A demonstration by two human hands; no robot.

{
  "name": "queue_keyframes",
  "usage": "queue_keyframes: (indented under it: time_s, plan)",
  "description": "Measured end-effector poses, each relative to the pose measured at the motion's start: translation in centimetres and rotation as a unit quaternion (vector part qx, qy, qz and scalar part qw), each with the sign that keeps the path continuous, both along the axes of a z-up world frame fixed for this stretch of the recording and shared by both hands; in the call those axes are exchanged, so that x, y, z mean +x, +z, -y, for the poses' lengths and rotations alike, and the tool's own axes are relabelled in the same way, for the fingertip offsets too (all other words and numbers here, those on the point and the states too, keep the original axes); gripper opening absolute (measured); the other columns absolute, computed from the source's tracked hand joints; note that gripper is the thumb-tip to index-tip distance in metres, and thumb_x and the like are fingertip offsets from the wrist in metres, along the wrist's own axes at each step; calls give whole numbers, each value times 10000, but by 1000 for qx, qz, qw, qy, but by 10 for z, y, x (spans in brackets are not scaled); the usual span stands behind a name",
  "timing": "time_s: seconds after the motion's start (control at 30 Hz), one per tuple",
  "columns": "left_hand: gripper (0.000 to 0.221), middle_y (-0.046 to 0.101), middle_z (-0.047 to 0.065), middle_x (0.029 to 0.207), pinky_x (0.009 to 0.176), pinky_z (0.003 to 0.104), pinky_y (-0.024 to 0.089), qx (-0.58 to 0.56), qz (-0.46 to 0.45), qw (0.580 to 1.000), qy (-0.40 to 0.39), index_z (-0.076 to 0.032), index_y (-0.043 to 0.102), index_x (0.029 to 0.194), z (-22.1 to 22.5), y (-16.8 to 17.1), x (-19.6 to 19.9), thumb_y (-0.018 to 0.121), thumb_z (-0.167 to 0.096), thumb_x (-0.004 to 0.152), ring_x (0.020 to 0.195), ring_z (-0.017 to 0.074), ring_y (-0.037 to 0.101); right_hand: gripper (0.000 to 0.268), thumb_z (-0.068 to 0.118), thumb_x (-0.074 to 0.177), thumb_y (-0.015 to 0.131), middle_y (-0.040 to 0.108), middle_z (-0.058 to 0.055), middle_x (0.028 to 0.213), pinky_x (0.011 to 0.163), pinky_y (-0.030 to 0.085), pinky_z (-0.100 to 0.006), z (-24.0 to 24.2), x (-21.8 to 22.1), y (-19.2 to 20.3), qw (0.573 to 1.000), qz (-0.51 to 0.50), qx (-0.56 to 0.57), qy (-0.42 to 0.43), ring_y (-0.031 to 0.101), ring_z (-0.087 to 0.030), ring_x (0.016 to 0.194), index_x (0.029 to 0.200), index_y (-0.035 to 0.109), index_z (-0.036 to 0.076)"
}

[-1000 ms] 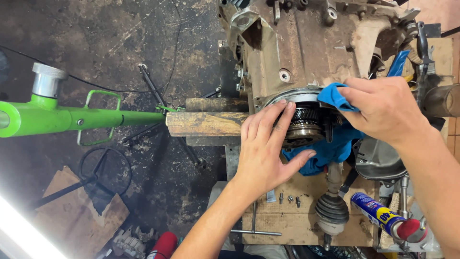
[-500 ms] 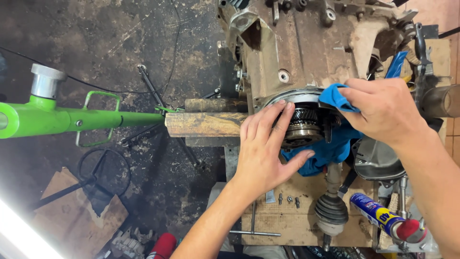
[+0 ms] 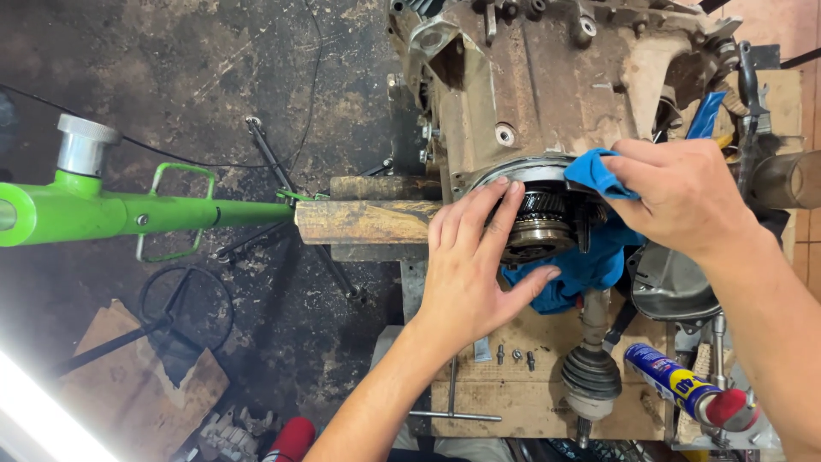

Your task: Cleaning and scraping a transmission gear assembly to prepare for reassembly

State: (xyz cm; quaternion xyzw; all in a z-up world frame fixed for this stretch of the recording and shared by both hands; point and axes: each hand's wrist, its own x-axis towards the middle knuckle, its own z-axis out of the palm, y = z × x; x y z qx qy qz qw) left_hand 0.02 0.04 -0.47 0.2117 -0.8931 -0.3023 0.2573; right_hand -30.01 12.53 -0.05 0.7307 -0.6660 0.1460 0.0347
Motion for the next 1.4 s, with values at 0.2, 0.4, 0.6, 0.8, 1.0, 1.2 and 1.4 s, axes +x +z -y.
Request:
queue_keyframes:
  time_s: [0.2, 0.4, 0.6, 0.8, 1.0, 1.2, 1.4]
  plan:
    - [927, 530, 126, 1759, 1334, 581, 450, 0, 3, 1000, -1, -122, 423, 1771, 0, -1, 0, 766, -625, 1071, 1581, 382, 595, 175, 173, 1210, 757, 568, -26, 830, 546, 419, -411, -18, -8, -7, 1000, 13, 7, -17, 505, -262, 615, 1077, 723, 63]
    - [927, 526, 126, 1766, 1346, 577, 441, -5, 0, 1000, -1, -127, 418, 1774, 1, -3, -1, 759, -636, 1078, 1604, 376, 583, 148, 104, 1145, 859, 575, -23, 823, 531, 395, -415, -34, -24, -20, 999, -15, 33, -40, 517, -248, 621, 1073, 735, 70]
    - [946, 516, 127, 1771, 1342, 585, 449, -8, -3, 1000, 1, -127, 410, 1779, -1, -5, -2, 786, -630, 1071, 1613, 380, 582, 114, 111, 1147, 790, 639, -41, 920, 547, 456, -422, -20, -10, -13, 1000, -11, -9, -16, 572, -262, 638, 1051, 733, 90]
    - [944, 512, 120, 1776, 1349, 584, 452, -4, 3, 1000, -1, -141, 413, 1776, -1, -4, 0, 806, -615, 1061, 1611, 377, 584, 184, 93, 1184, 758, 507, -11, 798, 524, 393, -413, -11, 5, -7, 999, -12, -32, -23, 469, -251, 602, 1015, 688, 112]
    - [931, 512, 123, 1775, 1346, 577, 449, 0, 3, 1000, 0, -133, 422, 1772, -2, -3, 0, 787, -619, 1067, 1609, 376, 584, 162, 122, 1223, 769, 553, -19, 829, 560, 432, -433, -24, 0, -14, 999, -13, -23, -47, 521, -276, 631, 1073, 711, 107]
    - [939, 525, 121, 1763, 1347, 572, 445, -8, 4, 1000, -3, -128, 419, 1773, 1, -1, 1, 788, -622, 1065, 1601, 373, 583, 216, 73, 1201, 800, 570, -25, 827, 528, 393, -425, -24, -1, -13, 998, -35, -18, -47, 511, -263, 627, 1021, 681, 71]
    - [914, 527, 125, 1757, 1337, 574, 455, -6, -4, 1000, -7, -116, 431, 1765, 2, 1, 2, 764, -620, 1080, 1601, 369, 585, 189, 23, 1151, 809, 567, -22, 834, 521, 397, -416, -29, -1, -14, 996, -63, 1, -59, 492, -257, 623, 1021, 683, 79]
